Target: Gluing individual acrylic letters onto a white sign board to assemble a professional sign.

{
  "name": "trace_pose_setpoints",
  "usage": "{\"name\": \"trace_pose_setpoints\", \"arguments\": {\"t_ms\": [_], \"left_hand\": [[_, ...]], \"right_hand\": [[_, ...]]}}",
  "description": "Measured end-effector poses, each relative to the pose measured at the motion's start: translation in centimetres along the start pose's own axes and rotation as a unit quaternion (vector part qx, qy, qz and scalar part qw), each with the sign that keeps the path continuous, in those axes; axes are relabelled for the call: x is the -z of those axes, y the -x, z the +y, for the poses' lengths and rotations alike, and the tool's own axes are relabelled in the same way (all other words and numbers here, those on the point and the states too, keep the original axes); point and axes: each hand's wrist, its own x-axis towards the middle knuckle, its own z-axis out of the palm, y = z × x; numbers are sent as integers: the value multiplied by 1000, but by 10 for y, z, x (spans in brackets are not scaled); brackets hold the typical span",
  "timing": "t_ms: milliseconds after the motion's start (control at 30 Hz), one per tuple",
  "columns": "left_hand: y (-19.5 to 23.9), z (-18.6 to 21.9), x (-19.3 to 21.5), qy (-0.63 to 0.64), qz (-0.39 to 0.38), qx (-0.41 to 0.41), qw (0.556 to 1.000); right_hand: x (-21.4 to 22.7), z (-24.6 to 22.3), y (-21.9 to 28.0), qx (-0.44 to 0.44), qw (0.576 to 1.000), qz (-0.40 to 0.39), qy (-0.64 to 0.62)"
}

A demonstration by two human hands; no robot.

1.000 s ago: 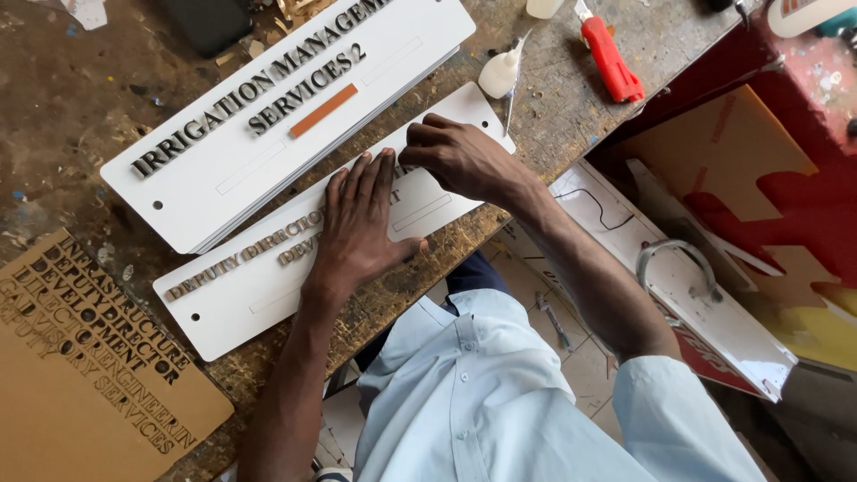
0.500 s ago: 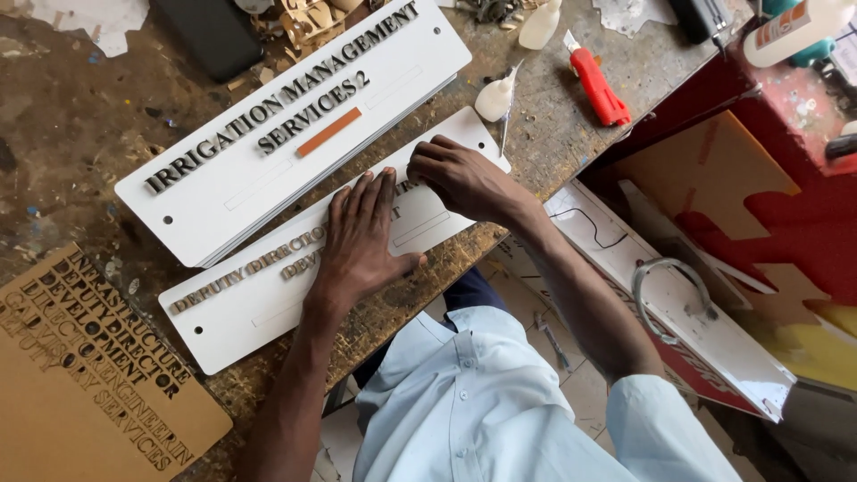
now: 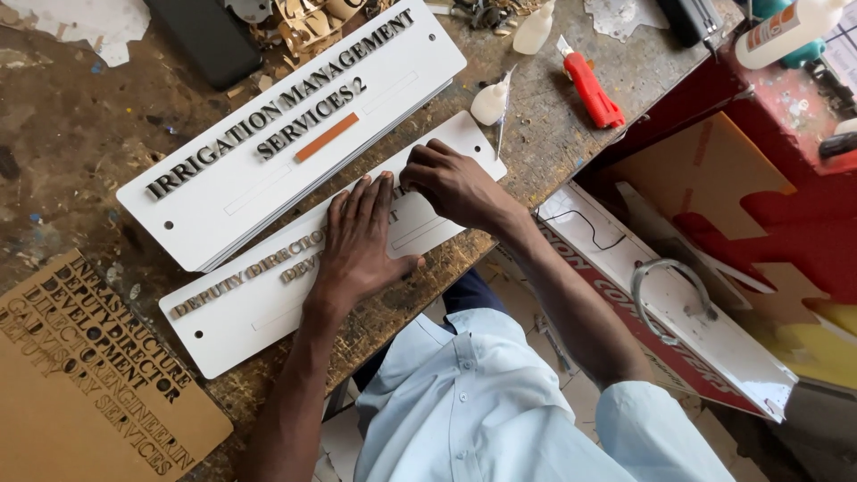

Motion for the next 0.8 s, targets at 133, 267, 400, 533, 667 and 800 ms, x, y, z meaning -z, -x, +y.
{"name": "trace_pose_setpoints", "arguments": {"t_ms": [133, 267, 400, 533, 667, 800], "left_hand": [[-1, -2, -3, -11, 4, 1, 1000], [2, -1, -2, -16, 18, -13, 1000], [2, -1, -4, -22, 27, -15, 999], [1, -3, -6, -22, 21, -15, 999], [2, -2, -4, -16, 25, -19, 999], [4, -1, -1, -10, 21, -18, 1000]], "right_hand": [[-4, 1, 2, -2, 1000, 13, -6], [-10, -1, 6, -1, 1000, 24, 20], [-10, -1, 6, 0, 999, 24, 46], [-17, 4, 9, 3, 998, 29, 64], [-15, 1, 10, 7, 999, 20, 44], [-8, -1, 11, -10, 1000, 12, 3]]}}
